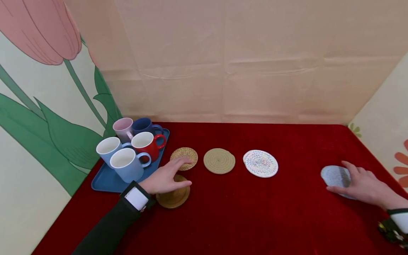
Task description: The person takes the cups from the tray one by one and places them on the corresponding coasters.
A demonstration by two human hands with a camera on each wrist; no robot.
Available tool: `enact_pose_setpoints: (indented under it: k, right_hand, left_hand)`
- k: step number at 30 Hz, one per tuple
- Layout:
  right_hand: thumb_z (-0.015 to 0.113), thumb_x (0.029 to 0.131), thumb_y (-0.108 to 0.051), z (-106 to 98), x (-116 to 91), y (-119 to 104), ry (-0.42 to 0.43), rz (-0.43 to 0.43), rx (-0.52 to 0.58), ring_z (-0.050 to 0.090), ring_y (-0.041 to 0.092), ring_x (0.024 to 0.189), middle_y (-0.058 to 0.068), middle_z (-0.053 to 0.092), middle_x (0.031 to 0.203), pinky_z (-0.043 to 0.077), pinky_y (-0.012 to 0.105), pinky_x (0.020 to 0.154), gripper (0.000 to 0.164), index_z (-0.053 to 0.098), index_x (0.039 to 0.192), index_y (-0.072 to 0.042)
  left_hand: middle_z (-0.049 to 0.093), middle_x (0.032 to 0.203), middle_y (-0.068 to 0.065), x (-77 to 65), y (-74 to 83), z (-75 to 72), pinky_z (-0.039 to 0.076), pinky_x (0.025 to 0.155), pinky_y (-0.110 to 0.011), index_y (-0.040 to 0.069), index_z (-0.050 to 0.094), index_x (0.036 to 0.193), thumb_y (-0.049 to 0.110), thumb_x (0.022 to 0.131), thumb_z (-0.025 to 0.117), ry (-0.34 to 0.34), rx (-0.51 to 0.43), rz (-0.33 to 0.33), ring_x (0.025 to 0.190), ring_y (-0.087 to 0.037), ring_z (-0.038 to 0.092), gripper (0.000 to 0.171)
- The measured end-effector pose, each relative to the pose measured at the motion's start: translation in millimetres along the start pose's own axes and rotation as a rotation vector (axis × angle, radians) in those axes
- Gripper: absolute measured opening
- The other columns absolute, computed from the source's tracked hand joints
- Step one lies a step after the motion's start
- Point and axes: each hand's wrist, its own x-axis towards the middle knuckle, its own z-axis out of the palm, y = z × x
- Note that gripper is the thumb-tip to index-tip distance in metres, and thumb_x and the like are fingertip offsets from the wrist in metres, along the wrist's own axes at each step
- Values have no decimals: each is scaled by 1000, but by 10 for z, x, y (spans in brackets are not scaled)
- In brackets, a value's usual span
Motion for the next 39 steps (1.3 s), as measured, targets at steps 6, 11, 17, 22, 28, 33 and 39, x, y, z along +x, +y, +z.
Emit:
enact_pose_setpoints:
  k: [6, 11, 17, 22, 28, 33, 39]
  right_hand:
    - [78, 73, -58, 6, -27, -51, 58, -25, 14, 36, 61, 97, 51, 36, 112, 36, 68, 80, 110, 26, 132, 20]
    - [77, 74, -57, 10, -43, -87, 61, -20, 7, 36, 61, 97, 50, 36, 112, 38, 68, 77, 108, 28, 131, 20]
    - [77, 74, -59, -12, -55, -137, 37, -60, 6, 39, 59, 95, 48, 39, 110, 42, 64, 73, 106, 30, 131, 18]
    - [76, 74, -60, -19, -68, -227, 8, -124, 16, 43, 55, 96, 44, 44, 112, 45, 62, 71, 103, 34, 132, 14]
    - [74, 74, -63, 6, -93, -410, -15, -185, 19, 43, 52, 102, 40, 45, 121, 47, 62, 76, 104, 35, 135, 11]
    - [74, 74, -62, 10, -144, -604, -27, -218, 30, 46, 46, 104, 34, 47, 123, 50, 56, 74, 100, 37, 138, 5]
    - [75, 74, -63, 3, -193, -813, -60, -227, 29, 47, 43, 105, 31, 48, 125, 51, 56, 73, 97, 38, 140, -2]
  left_hand:
    - [41, 152, -4, -29, -13, -9, 44, 105, -51, 24, 41, 147, 58, 87, 64, 5, 7, -20, 139, -25, 41, 72]
    - [41, 152, -4, -34, -19, -1, 43, 106, -51, 24, 42, 146, 57, 87, 65, 10, 15, -35, 140, -24, 40, 71]
    - [40, 152, -6, -51, -14, -3, 43, 105, -52, 23, 43, 146, 53, 87, 66, 22, 23, -44, 141, -25, 38, 70]
    - [40, 153, -7, -62, -14, -2, 43, 105, -53, 21, 43, 146, 50, 88, 66, 28, 31, -40, 141, -27, 38, 69]
    - [38, 154, -8, -63, -9, -4, 42, 105, -54, 21, 44, 146, 49, 88, 67, 20, 27, -51, 141, -27, 37, 68]
    - [38, 154, -8, -61, -10, 4, 43, 105, -53, 20, 44, 145, 50, 88, 67, 22, 34, -53, 141, -27, 37, 68]
    - [37, 155, -7, -67, -21, 10, 42, 106, -53, 20, 43, 146, 51, 88, 66, 22, 30, -48, 142, -27, 36, 69]
